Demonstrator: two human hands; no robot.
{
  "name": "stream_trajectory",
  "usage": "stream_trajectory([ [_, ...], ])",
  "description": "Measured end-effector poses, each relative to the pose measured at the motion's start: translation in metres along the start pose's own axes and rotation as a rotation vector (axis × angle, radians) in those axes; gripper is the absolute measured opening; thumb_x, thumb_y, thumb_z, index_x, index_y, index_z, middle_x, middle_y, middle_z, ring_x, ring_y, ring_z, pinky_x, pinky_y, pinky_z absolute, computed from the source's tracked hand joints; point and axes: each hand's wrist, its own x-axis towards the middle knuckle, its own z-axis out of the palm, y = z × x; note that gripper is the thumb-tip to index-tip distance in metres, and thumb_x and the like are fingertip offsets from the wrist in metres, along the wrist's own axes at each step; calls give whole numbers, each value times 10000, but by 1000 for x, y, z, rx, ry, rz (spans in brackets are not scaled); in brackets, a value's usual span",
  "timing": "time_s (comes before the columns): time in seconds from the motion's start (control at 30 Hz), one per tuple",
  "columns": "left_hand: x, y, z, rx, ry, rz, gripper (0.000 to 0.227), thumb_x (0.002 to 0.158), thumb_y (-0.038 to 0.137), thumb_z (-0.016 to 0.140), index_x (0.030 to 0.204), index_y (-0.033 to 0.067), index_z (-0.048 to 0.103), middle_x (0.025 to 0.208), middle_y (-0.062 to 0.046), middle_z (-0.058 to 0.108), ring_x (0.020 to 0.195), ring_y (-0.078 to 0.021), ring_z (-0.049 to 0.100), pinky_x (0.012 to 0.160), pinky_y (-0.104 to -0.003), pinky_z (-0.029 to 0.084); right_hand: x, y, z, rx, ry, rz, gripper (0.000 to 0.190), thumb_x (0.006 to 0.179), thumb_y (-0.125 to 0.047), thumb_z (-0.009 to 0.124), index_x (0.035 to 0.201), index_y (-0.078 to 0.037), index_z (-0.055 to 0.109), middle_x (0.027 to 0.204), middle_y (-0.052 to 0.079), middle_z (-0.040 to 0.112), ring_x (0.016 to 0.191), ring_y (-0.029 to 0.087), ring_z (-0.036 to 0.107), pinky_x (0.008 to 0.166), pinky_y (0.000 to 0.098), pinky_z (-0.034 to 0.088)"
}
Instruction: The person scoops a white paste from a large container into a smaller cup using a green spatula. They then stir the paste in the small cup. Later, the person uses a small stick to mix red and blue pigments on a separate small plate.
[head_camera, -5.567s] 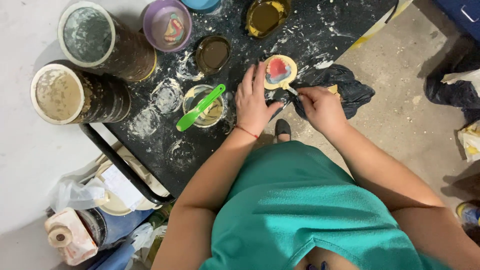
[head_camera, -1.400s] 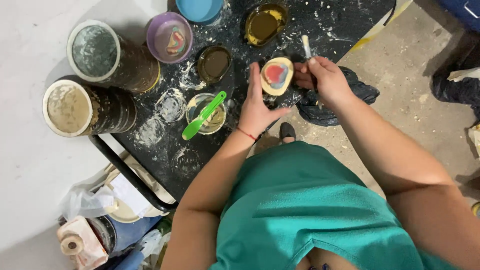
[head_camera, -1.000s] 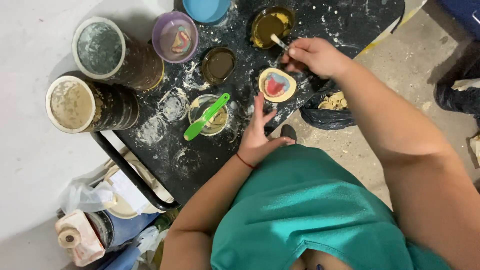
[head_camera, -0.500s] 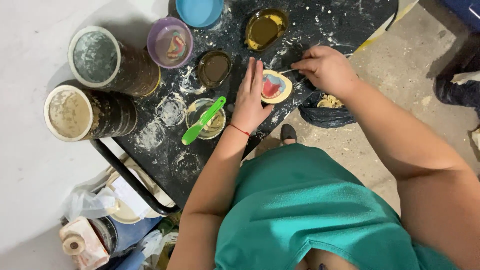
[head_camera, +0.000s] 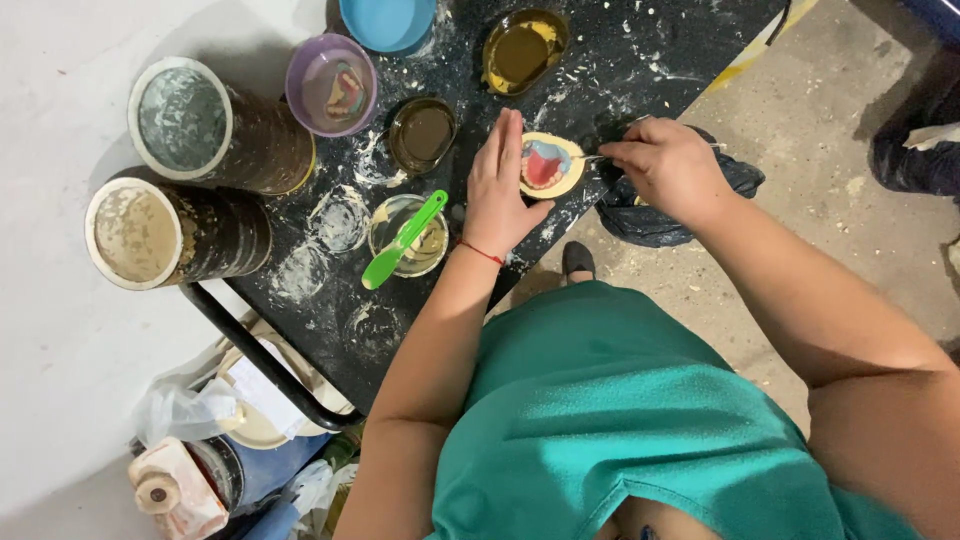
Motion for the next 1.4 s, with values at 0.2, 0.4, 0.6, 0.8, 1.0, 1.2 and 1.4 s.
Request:
stream_trajectory([
  [0.2,-1,11,10,123,82,-37,1429,560,314,1033,1699,130,189,1665,-184,346,1365,-458,544,1113,-584,495,-11,-6,-3,-8,4,45,133,977,-155,793,1108,-147,811,1035,59,702,956,332,717,752,414,563],
  [0.4,-6,15,19,176,106,-102,1423,578,412,1013,1703,137,186,1651,-150,367,1318,-403,555,1058,-560,509,-16,-17,-8,-20,1,48,139,970,-161,782,1107,-169,801,1014,49,691,914,331,708,721,424,564],
  [0.6,-15,44,-11,84,-66,-193,1383,654,312,1040,1703,131,159,1703,-218,286,1440,-459,464,1193,-607,406,-25,-46,-14,91,-155,203,162,975,-175,749,1131,-166,793,1012,91,703,961,347,714,799,448,567],
  [0.8,-65,45,-100,122,59,-117,1264,737,172,1007,1692,86,185,1695,-239,303,1511,-446,399,1269,-544,315,-1,-100,-33,611,-322,428,174,1006,-161,683,1135,-87,772,1057,184,746,1067,431,697,866,503,532],
  [1.0,-102,-2,-151,475,-85,-362,1572,537,565,1037,1700,95,88,1657,-237,365,1505,-452,364,1181,-650,279,74,-170,2,493,-332,173,209,1012,-173,675,1186,-125,781,1001,137,738,995,392,717,841,496,559],
  [1.2,-100,-7,-115,615,10,-362,1393,683,488,937,1703,141,55,1584,-143,443,1404,-298,422,1076,-484,230,89,-218,44,-310,-141,-317,99,877,-230,694,960,-242,748,856,31,586,813,258,666,618,390,543],
  [1.4,-103,-5,-105,800,45,-401,1384,633,669,927,1680,214,143,1573,1,500,1353,-221,498,993,-402,356,98,-223,-18,-294,-659,-167,411,810,-70,783,1213,-99,712,887,80,591,837,324,632,582,454,591],
])
